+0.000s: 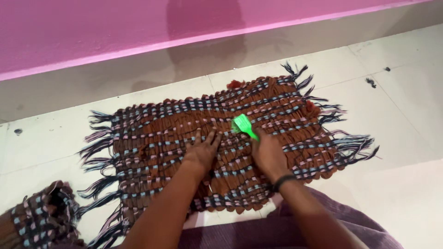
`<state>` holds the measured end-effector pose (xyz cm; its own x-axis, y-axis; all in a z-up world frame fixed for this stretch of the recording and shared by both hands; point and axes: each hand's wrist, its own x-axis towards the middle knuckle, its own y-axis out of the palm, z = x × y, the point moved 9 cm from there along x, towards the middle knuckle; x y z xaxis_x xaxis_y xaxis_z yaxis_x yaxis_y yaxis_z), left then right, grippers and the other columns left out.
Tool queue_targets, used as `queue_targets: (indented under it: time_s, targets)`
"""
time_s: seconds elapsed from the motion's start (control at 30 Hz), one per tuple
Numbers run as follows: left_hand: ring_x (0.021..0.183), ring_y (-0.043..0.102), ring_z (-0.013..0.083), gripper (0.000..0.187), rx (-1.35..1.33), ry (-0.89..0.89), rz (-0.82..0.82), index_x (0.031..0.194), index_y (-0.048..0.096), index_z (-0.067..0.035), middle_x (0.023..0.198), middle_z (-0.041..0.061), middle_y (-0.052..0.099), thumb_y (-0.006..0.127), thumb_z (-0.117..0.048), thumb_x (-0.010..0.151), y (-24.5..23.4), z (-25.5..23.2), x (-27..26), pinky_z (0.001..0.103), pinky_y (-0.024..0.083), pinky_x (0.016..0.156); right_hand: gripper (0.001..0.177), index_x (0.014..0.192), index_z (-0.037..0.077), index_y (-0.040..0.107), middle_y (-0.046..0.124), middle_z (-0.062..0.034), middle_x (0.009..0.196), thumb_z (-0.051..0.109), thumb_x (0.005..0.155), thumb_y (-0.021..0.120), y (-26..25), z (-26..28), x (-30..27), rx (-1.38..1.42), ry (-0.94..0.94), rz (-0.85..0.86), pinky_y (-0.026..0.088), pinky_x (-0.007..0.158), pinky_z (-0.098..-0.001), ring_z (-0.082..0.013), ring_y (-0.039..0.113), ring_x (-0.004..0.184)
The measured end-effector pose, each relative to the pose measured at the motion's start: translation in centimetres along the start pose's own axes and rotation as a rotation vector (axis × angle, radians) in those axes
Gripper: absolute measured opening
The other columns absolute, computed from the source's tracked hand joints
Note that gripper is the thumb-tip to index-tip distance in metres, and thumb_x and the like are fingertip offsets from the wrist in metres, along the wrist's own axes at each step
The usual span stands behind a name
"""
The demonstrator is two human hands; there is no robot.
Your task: The person brushes a rug with a green brush, moving it across the surface and picking up debris by hand.
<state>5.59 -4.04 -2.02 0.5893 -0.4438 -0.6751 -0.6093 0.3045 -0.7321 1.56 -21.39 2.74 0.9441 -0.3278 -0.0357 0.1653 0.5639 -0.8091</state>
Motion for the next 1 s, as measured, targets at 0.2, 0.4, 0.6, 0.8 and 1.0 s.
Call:
queue_targets:
  time_s: [0.2,0.4,0.6,0.8,1.0]
  targets:
    - [0.157,-0.002,0.0464,0.146,0.078,-0.055,0.022,0.166,-0.011,-0.023,0.173,0.004,-0.02,0.099,-0.02,0.07,0.1,-0.5,1.5,0.065,0.034,0.117,0.048,0.145,0.025,0.054,0.078,-0.0218,0.097,0.028,0.098,0.056,0.1,-7.1,-16.1,-0.154,0.387,0.425,0.057,0.093,-0.0477,-0.0333,0.079,0.092]
    - [0.157,-0.003,0.0414,0.133,0.014,-0.048,-0.035,0.166,-0.004,-0.027,0.173,0.001,-0.017,0.094,-0.017,0.077,0.8,0.2,2.0,0.062,0.024,0.123,0.048,0.137,0.019,0.063,0.077,-0.0175,0.104,0.03,0.09,0.066,-3.5,-2.9,-14.1,-0.054,0.096,0.022,0.055,0.085,-0.0479,-0.0382,0.073,0.095]
    - [0.157,-0.003,0.0402,0.115,-0.285,-0.145,-0.234,0.164,0.013,-0.031,0.174,0.002,-0.005,0.089,-0.023,0.078,3.5,4.9,-2.0,0.06,0.012,0.125,0.041,0.134,0.007,0.06,0.075,-0.0215,0.097,0.027,0.098,0.058,1.8,-4.6,-8.8,0.319,0.319,-0.089,0.054,0.077,-0.0457,-0.0388,0.074,0.087]
    - [0.158,0.0,0.0391,0.115,-0.388,-0.133,-0.297,0.162,0.016,-0.029,0.173,0.001,0.002,0.09,-0.043,0.075,3.3,5.5,-3.0,0.056,0.009,0.128,0.035,0.124,0.002,0.068,0.076,-0.0216,0.104,0.023,0.096,0.063,2.9,-6.5,-4.5,0.306,0.095,-0.226,0.055,0.084,-0.043,-0.0364,0.074,0.095]
    - [0.156,-0.008,0.0466,0.14,-0.256,-0.009,-0.23,0.165,0.002,-0.024,0.172,0.007,-0.006,0.095,-0.054,0.064,4.6,4.7,-2.3,0.062,0.002,0.126,0.036,0.128,0.004,0.067,0.074,-0.0234,0.111,0.02,0.096,0.063,2.7,-3.3,-6.5,0.182,0.05,-0.24,0.054,0.088,-0.0447,-0.0394,0.071,0.104]
